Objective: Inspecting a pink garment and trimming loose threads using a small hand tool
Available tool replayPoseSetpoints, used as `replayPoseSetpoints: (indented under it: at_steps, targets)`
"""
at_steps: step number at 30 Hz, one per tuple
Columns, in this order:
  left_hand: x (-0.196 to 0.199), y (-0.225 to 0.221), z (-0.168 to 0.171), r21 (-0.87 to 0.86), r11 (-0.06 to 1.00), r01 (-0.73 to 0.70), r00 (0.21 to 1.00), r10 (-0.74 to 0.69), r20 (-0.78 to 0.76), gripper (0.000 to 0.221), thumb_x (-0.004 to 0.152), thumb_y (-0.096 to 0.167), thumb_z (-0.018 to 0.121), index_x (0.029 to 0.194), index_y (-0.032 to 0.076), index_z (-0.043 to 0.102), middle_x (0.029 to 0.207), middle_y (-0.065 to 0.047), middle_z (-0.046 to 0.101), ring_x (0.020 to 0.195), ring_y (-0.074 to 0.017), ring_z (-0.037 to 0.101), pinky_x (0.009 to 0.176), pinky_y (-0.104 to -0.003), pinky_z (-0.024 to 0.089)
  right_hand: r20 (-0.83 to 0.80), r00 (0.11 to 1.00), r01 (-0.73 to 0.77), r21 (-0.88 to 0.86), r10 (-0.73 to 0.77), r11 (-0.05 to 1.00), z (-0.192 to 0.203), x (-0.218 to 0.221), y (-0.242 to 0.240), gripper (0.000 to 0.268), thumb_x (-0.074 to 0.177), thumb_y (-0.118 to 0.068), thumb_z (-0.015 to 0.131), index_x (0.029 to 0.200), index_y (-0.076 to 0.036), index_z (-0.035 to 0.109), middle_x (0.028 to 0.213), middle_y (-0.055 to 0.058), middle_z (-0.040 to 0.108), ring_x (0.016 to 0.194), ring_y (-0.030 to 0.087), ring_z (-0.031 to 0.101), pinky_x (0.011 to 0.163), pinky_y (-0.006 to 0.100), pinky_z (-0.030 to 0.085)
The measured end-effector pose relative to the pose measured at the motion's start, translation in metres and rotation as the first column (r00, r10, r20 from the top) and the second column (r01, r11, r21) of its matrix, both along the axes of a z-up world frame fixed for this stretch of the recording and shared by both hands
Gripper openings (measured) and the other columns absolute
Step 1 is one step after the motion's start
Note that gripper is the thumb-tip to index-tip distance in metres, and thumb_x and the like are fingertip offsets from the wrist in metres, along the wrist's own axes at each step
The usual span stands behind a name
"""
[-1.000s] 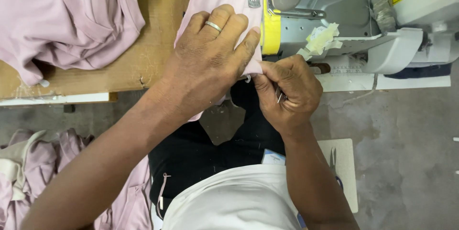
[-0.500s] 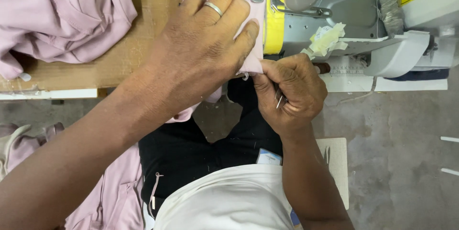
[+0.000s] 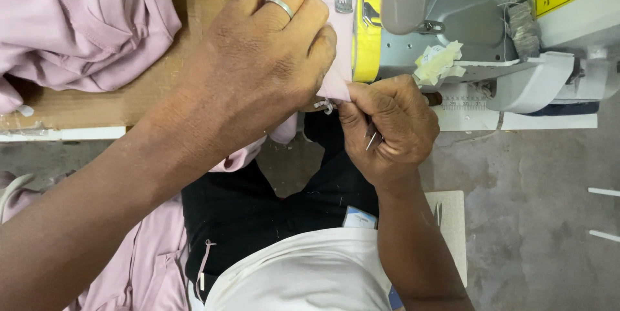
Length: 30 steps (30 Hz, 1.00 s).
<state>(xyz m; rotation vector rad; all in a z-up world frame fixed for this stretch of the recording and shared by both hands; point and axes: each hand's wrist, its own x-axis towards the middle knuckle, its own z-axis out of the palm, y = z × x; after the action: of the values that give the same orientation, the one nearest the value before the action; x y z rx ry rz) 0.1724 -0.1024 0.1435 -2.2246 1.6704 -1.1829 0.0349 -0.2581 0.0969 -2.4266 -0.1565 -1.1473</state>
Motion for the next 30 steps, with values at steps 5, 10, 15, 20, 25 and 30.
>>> replayPoseSetpoints:
  at_steps: [5, 10, 15, 20, 25, 30]
  targets:
    - [0.003, -0.002, 0.003, 0.023, 1.000, 0.007, 1.000, -0.007, -0.018, 0.014, 0.095, 0.017, 0.057, 0.085, 0.027, 0.054, 0.088, 0.006, 0.052, 0.087, -0.0154, 0.053, 0.068, -0.028, 0.038, -0.001, 1.000, 0.004, -0.009, -0.004, 1.000, 0.004, 0.004, 0.001, 0.012, 0.103, -0.010, 0.069, 0.100, 0.000, 0.074, 0.086, 0.011, 0.062, 0.072, 0.022, 0.059, 0.064, 0.034, 0.049]
    - [0.007, 0.000, 0.012, 0.065, 0.998, -0.006, 1.000, 0.005, 0.017, 0.016, 0.093, 0.015, 0.059, 0.085, 0.028, 0.053, 0.089, 0.007, 0.051, 0.087, -0.0143, 0.053, 0.069, -0.027, 0.038, 0.004, 0.999, 0.041, -0.039, -0.041, 0.998, 0.004, 0.005, -0.002, 0.012, 0.104, -0.012, 0.069, 0.103, -0.002, 0.075, 0.088, 0.011, 0.063, 0.073, 0.023, 0.060, 0.066, 0.035, 0.050]
    - [0.016, -0.002, 0.011, 0.072, 0.997, -0.011, 0.999, 0.008, 0.040, 0.026, 0.090, 0.008, 0.062, 0.078, 0.028, 0.049, 0.084, 0.007, 0.050, 0.082, -0.0123, 0.051, 0.069, -0.026, 0.041, -0.002, 0.999, 0.036, -0.084, -0.037, 0.996, 0.007, 0.009, -0.006, 0.012, 0.105, -0.013, 0.069, 0.102, -0.002, 0.074, 0.087, 0.011, 0.062, 0.073, 0.023, 0.058, 0.066, 0.034, 0.050]
    - [0.024, -0.006, 0.012, 0.072, 0.997, 0.003, 0.998, -0.007, 0.060, 0.030, 0.088, 0.008, 0.068, 0.073, 0.028, 0.052, 0.082, 0.008, 0.053, 0.082, -0.0113, 0.055, 0.072, -0.025, 0.047, -0.015, 0.996, 0.086, -0.125, -0.089, 0.988, 0.008, 0.014, -0.006, 0.007, 0.103, -0.011, 0.071, 0.100, -0.008, 0.076, 0.084, 0.009, 0.061, 0.069, 0.021, 0.059, 0.061, 0.034, 0.048]
    - [0.028, -0.007, 0.017, 0.035, 0.998, 0.059, 0.998, -0.060, 0.030, 0.034, 0.089, 0.004, 0.066, 0.072, 0.027, 0.048, 0.082, 0.007, 0.051, 0.081, -0.0125, 0.053, 0.068, -0.025, 0.042, -0.008, 0.992, 0.125, -0.163, -0.128, 0.979, 0.012, 0.018, -0.012, 0.003, 0.100, -0.005, 0.077, 0.100, -0.008, 0.078, 0.083, 0.008, 0.059, 0.066, 0.021, 0.056, 0.056, 0.034, 0.044]
    - [0.023, -0.003, 0.031, 0.159, 0.982, 0.105, 0.983, -0.079, -0.163, 0.018, 0.099, 0.014, 0.062, 0.085, 0.024, 0.055, 0.095, 0.001, 0.061, 0.096, -0.0183, 0.063, 0.078, -0.032, 0.049, -0.015, 0.992, 0.123, -0.201, -0.129, 0.972, 0.019, 0.020, -0.018, 0.007, 0.101, -0.007, 0.076, 0.105, -0.008, 0.081, 0.075, 0.007, 0.042, 0.058, 0.023, 0.042, 0.050, 0.037, 0.035]
